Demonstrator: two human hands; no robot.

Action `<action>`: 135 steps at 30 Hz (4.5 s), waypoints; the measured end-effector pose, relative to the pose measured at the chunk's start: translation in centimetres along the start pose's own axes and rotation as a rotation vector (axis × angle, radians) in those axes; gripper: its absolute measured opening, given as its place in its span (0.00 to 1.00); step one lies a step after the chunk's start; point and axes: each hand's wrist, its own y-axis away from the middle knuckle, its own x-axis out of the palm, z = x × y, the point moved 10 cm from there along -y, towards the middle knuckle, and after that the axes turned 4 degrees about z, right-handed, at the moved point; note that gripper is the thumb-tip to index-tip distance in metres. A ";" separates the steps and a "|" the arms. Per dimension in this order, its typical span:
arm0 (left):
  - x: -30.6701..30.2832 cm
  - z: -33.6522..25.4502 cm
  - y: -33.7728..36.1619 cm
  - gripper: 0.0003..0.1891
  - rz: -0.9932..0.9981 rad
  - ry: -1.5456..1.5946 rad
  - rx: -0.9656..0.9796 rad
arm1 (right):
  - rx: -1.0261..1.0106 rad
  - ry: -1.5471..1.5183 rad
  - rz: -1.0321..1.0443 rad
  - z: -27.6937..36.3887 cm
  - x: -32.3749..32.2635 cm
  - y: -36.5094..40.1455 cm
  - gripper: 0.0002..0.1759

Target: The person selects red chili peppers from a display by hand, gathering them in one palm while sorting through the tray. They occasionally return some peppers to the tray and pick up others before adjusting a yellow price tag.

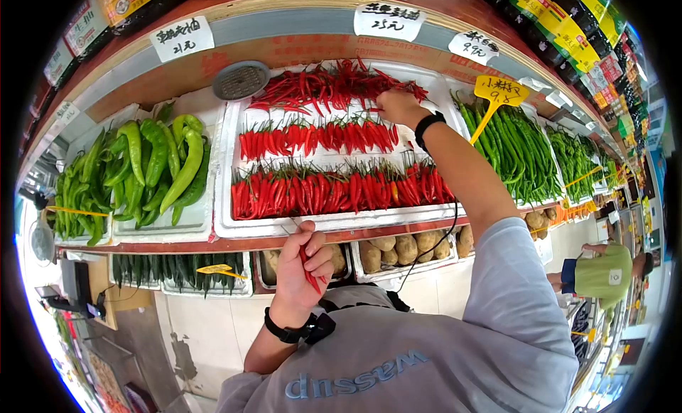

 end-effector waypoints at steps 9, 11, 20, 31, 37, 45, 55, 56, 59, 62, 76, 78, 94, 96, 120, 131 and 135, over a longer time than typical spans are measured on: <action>1.0 -0.7 -1.9 0.08 -0.005 -0.033 0.248 | 0.133 -0.051 -0.238 2.8 -11.1 9.4 0.14; 1.2 -0.2 -2.4 0.09 0.035 -0.045 0.246 | -0.015 -0.412 -0.130 6.4 -11.4 12.4 0.11; -0.2 -1.9 -2.3 0.07 -0.129 -0.314 0.481 | -0.586 -0.773 0.247 24.2 -8.7 18.6 0.18; -0.4 -6.3 2.2 0.03 -0.130 -0.144 0.347 | -0.211 -0.484 -0.068 17.5 -4.9 -7.0 0.19; -1.1 -8.6 4.4 0.02 -0.101 -0.179 0.309 | -0.201 -0.083 -0.151 19.5 -3.7 -9.3 0.18; -1.8 -10.6 4.7 0.02 -0.195 -0.181 0.376 | -0.129 -0.113 -0.104 17.7 -6.0 -9.4 0.19; 0.4 -10.4 1.7 0.11 -0.025 -0.216 0.581 | -0.351 -1.062 0.616 25.2 -8.7 9.7 0.14; 0.8 -9.8 1.2 0.13 0.000 -0.210 0.579 | -0.370 -1.040 0.694 26.4 -8.0 11.7 0.16; 0.8 -7.3 0.1 0.19 0.021 -0.203 0.539 | -0.386 -1.098 0.632 27.7 -7.0 14.7 0.19; 0.8 -5.8 -0.4 0.24 -0.006 -0.312 0.590 | -0.352 -1.090 0.488 26.5 -5.4 14.9 0.19; 0.2 -1.2 -2.1 0.13 0.019 -0.036 0.135 | -0.794 -0.820 -0.102 23.9 -12.4 19.4 0.05; -1.1 -0.3 -2.0 0.12 -0.067 -0.066 0.057 | -1.169 -0.464 -0.356 26.4 -13.7 23.5 0.10; -0.3 -5.3 0.8 0.04 0.001 0.017 0.118 | -0.591 -0.424 -0.235 22.2 -12.4 1.4 0.12; -0.5 -6.0 1.5 0.04 -0.002 0.021 0.126 | -0.437 -0.480 -0.076 20.7 -9.1 -4.6 0.14; -0.9 -10.2 2.4 0.05 -0.004 0.020 0.104 | -0.038 -0.241 -0.290 18.0 -10.7 -6.7 0.13; 0.8 -1.2 0.5 0.20 -0.064 -0.145 -0.303 | -1.095 -0.187 -0.111 27.5 -13.5 21.9 0.10; 1.9 3.1 0.2 0.22 0.209 -0.425 -0.411 | -0.988 -0.278 -0.103 24.5 -12.5 24.7 0.11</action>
